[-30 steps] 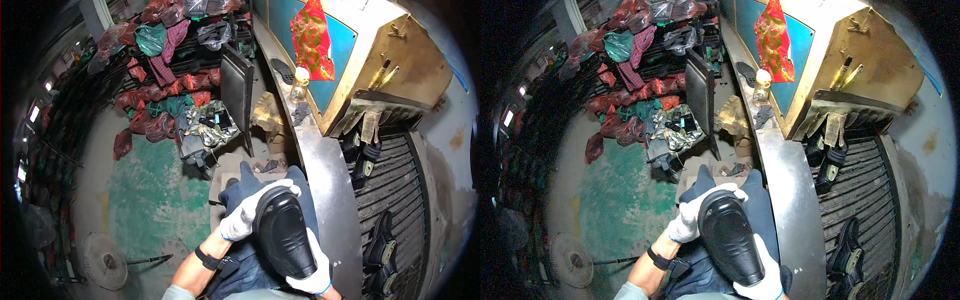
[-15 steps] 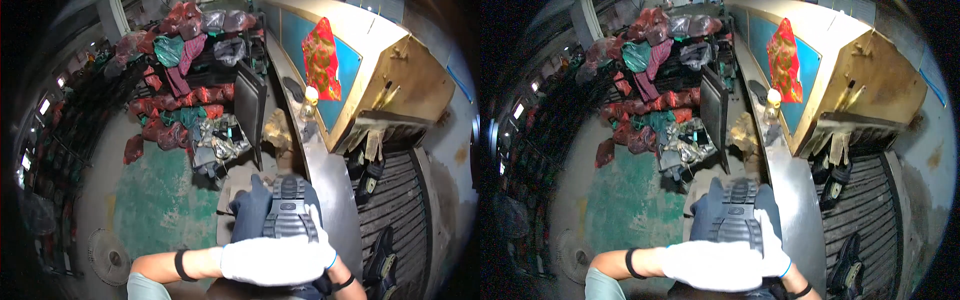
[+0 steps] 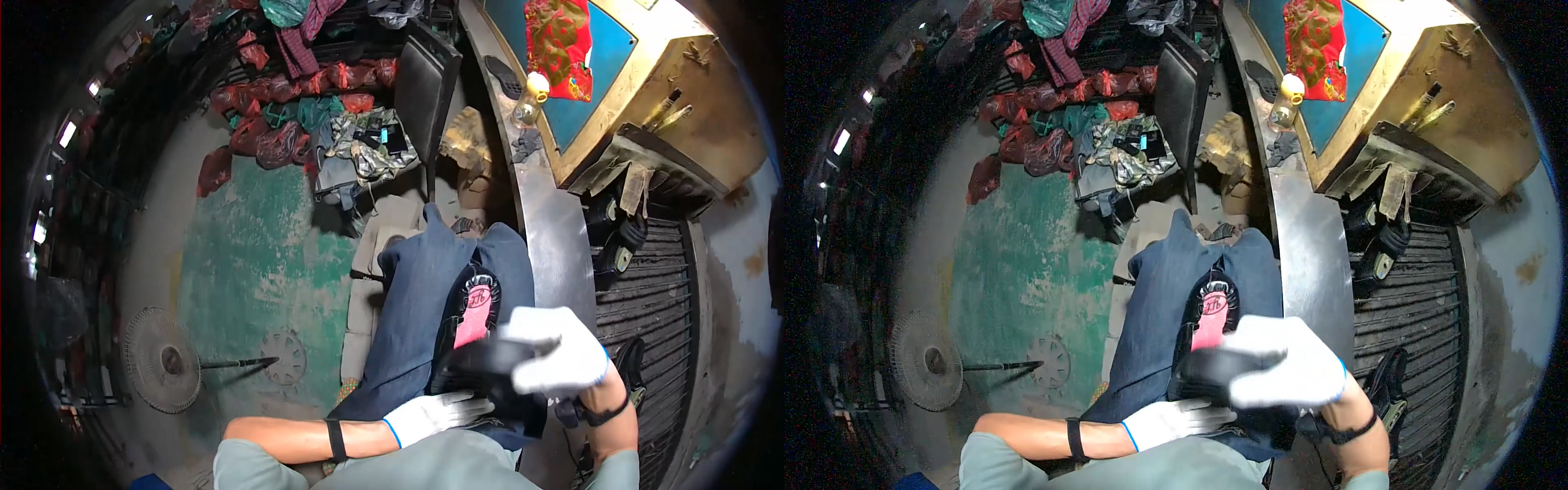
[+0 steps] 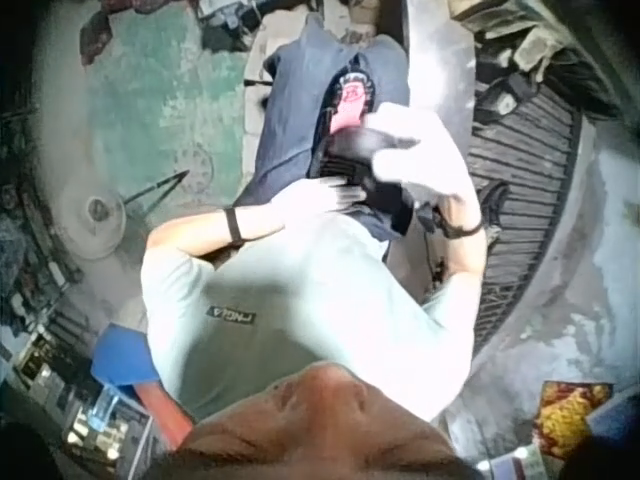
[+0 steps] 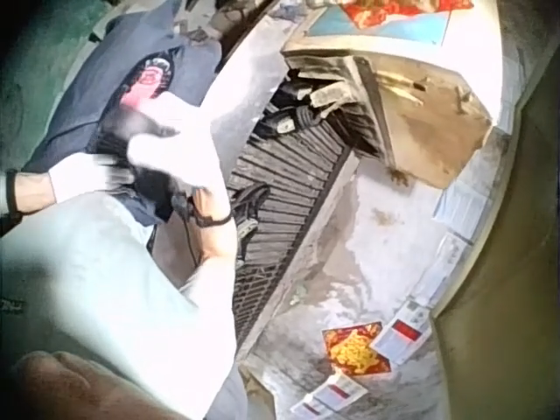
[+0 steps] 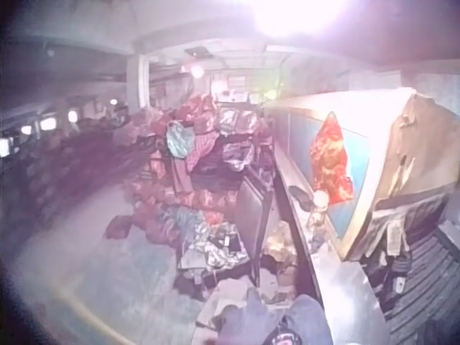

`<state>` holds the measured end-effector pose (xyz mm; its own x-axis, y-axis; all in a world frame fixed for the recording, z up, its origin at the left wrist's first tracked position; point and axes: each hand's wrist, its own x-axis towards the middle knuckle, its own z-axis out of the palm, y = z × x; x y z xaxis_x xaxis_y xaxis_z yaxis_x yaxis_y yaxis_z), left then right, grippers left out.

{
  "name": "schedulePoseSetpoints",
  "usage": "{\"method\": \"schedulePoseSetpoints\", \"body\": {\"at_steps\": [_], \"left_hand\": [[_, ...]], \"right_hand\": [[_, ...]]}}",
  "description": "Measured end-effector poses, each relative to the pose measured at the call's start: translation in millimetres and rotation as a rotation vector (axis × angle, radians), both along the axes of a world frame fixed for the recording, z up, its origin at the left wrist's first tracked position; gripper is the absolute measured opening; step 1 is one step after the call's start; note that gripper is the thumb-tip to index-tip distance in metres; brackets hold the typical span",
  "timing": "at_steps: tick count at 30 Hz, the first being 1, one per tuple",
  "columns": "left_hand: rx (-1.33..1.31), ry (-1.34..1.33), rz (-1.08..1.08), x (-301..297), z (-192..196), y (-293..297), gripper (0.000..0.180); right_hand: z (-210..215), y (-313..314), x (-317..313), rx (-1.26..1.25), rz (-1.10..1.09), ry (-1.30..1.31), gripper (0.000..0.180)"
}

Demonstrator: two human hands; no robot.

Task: The recorder is picking up black leather shoes from a conveyor belt, inspecting them, and placing them back.

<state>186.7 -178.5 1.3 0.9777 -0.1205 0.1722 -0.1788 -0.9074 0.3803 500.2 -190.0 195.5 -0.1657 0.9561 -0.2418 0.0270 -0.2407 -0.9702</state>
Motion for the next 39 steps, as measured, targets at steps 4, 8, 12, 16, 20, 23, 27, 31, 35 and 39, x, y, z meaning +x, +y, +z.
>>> {"method": "schedulePoseSetpoints", "body": {"at_steps": [4, 8, 12, 16, 20, 23, 27, 31, 35, 39], "left_hand": [[-1.254, 0.592, 0.303, -7.9, -10.9, -31.8, 0.055], [-1.222, 0.307, 0.239, 2.2, 2.0, -30.7, 0.052], [-0.606, 0.066, 0.238, 7.5, 58.5, 27.7, 0.035], [-0.637, -0.277, 0.525, 25.8, 108.2, 93.7, 0.056], [-0.810, -0.164, 0.424, 42.9, 122.5, 124.9, 0.060], [-0.780, -0.152, 0.633, 51.6, 122.9, 124.5, 0.061], [-0.695, -0.099, 0.786, 67.6, 122.6, 131.0, 0.059], [-0.675, 0.007, 0.827, 88.0, 120.6, 166.8, 0.056], [-0.505, 0.143, 0.821, 87.1, 125.5, 187.0, 0.049], [-0.283, 0.038, 0.720, 81.7, 132.6, 154.2, 0.044]], "right_hand": [[24.5, -26.7, -8.1, 0.555, 0.668, -0.198, 0.048], [-8.6, -13.8, -11.8, 0.503, 0.418, -0.465, 0.049], [-43.4, 5.9, -3.5, 0.494, 0.229, -0.374, 0.054], [-55.6, 5.8, 1.5, 0.401, 0.272, -0.287, 0.060], [-64.0, -4.3, -16.3, 0.187, -0.040, 0.005, 0.063], [-70.0, -10.7, -45.8, 0.053, -0.454, 0.106, 0.057], [-78.5, -0.7, -63.6, -0.022, -0.700, -0.092, 0.062], [-76.0, 21.8, -42.4, -0.059, -0.605, -0.426, 0.063], [-66.7, 25.3, -22.6, -0.367, -0.549, -0.444, 0.079], [-69.2, 3.1, -46.4, 0.089, -0.481, -0.680, 0.087]]}}
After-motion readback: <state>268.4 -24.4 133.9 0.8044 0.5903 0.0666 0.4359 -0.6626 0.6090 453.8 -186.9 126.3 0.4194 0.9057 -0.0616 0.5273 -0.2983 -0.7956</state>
